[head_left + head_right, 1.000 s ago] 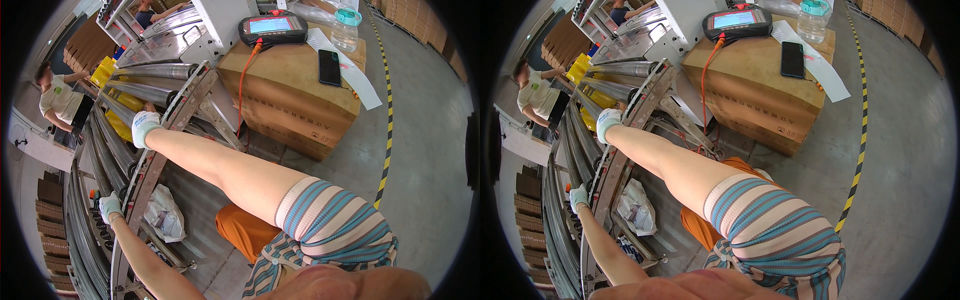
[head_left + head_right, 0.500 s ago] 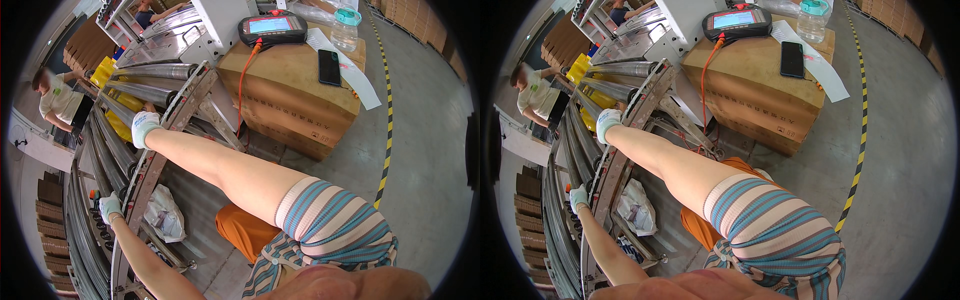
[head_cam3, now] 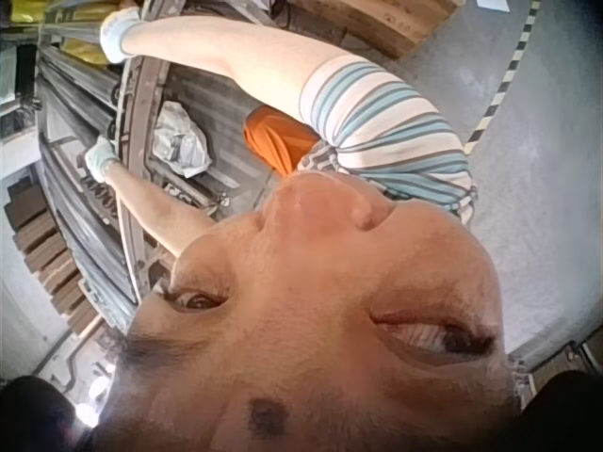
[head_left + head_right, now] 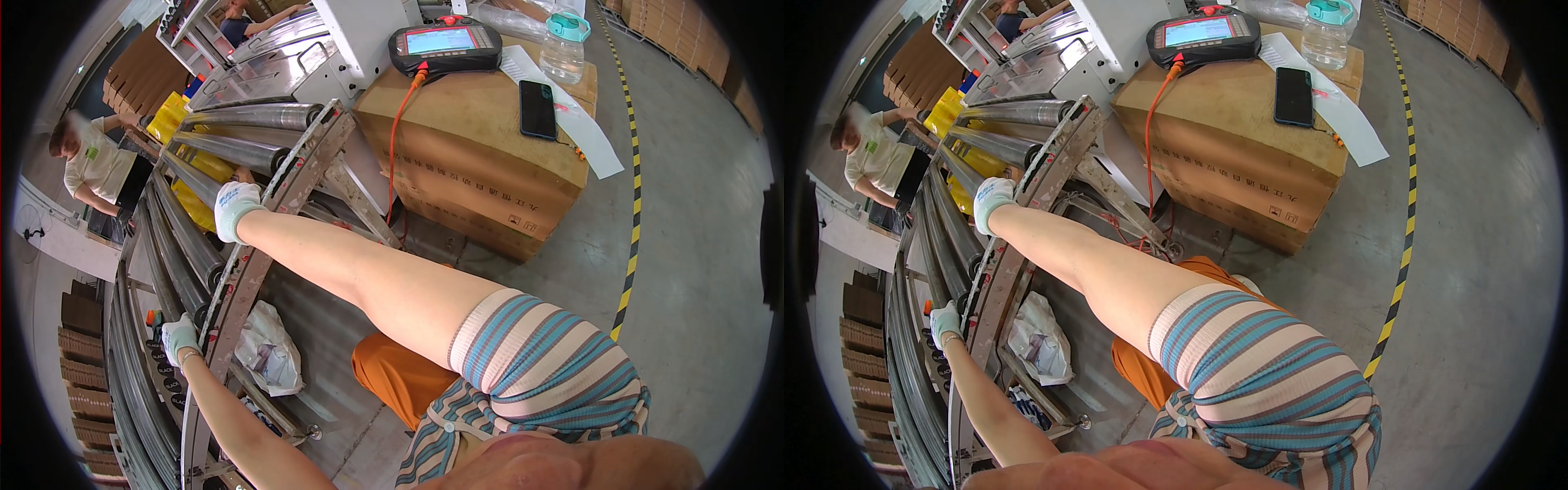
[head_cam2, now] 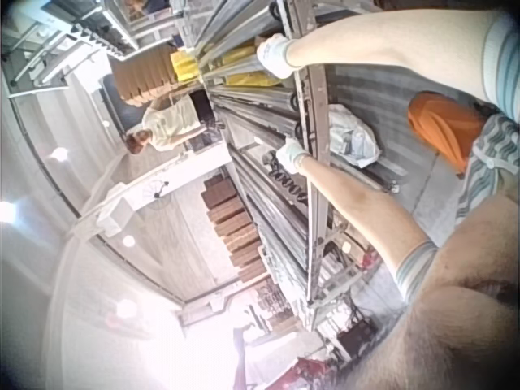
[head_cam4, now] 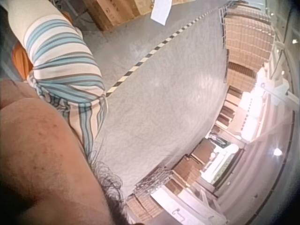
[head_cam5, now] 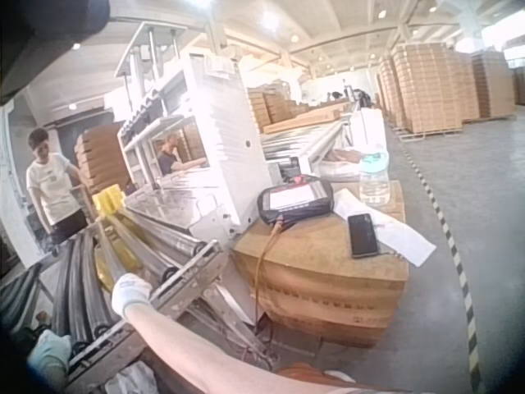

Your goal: The person puts on work gloves and holds the frame of a roller conveyor while products move along the line.

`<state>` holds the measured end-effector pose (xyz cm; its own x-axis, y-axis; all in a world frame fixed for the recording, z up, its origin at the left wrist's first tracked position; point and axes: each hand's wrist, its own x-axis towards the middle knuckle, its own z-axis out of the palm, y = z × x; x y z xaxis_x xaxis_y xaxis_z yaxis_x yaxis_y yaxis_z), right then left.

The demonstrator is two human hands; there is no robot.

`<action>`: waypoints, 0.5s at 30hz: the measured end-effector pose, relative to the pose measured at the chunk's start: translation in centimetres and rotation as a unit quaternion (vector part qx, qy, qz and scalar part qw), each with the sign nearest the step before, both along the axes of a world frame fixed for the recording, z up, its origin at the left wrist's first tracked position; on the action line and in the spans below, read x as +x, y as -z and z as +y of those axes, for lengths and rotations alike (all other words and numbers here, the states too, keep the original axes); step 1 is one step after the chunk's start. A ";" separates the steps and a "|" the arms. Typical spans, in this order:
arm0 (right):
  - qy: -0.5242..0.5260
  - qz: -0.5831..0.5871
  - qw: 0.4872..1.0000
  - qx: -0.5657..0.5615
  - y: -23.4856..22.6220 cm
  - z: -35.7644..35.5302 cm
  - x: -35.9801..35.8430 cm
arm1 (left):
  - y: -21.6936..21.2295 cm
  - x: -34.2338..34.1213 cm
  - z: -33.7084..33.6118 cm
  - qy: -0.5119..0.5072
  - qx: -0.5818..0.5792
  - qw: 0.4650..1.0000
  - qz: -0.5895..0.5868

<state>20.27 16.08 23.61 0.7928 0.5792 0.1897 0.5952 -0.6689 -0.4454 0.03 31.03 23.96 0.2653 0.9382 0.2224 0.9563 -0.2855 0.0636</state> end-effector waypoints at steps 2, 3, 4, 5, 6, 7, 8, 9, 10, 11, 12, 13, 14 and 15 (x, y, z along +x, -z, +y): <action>0.000 0.005 1.000 -0.005 0.0 0.1 -0.1 | 0.1 -0.1 0.3 0.003 -0.005 1.000 0.001; 0.000 0.002 1.000 -0.004 0.0 0.1 -0.1 | 0.1 -0.1 0.4 0.005 -0.009 1.000 0.003; 0.001 -0.001 1.000 -0.004 0.0 0.2 -0.2 | 0.1 -0.2 0.5 0.005 -0.009 1.000 0.003; 0.001 -0.001 1.000 -0.004 0.0 0.3 -0.2 | 0.1 -0.3 0.6 0.005 -0.005 1.000 0.002; -0.002 -0.005 1.000 -0.005 0.0 0.4 -0.3 | 0.1 -0.4 0.7 0.004 -0.002 1.000 0.001; -0.003 -0.010 1.000 -0.007 0.2 0.6 -0.2 | 0.1 -0.3 0.6 0.005 -0.002 1.000 0.001; -0.002 -0.010 1.000 -0.007 0.3 0.7 -0.1 | 0.1 -0.3 0.6 0.006 -0.001 1.000 -0.001; -0.002 -0.013 1.000 -0.004 0.4 0.8 0.1 | 0.0 -0.2 0.5 0.006 0.000 1.000 -0.003; -0.005 -0.016 1.000 -0.002 0.3 0.8 0.0 | 0.1 -0.3 0.5 0.005 0.000 1.000 -0.003; -0.005 -0.015 1.000 -0.002 0.3 0.6 -0.1 | 0.1 -0.4 0.5 0.005 -0.003 1.000 -0.004; -0.007 -0.006 1.000 -0.006 0.3 0.4 -0.1 | 0.2 -0.3 0.3 0.006 -0.005 1.000 -0.005; -0.005 0.003 1.000 -0.008 0.2 0.1 0.1 | 0.0 0.0 -0.1 0.009 -0.005 1.000 -0.005; -0.002 0.002 1.000 -0.009 0.4 -0.2 0.4 | -0.1 0.4 -0.7 0.012 -0.010 1.000 -0.007; 0.003 0.004 1.000 -0.006 0.4 -0.6 0.8 | -0.1 0.8 -1.3 0.015 -0.017 1.000 -0.008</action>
<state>21.08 15.49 23.20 0.7982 0.5763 0.1754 0.5869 -0.6782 -0.4422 0.87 29.74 24.04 0.2894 0.9370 0.1955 0.9462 -0.3109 0.0898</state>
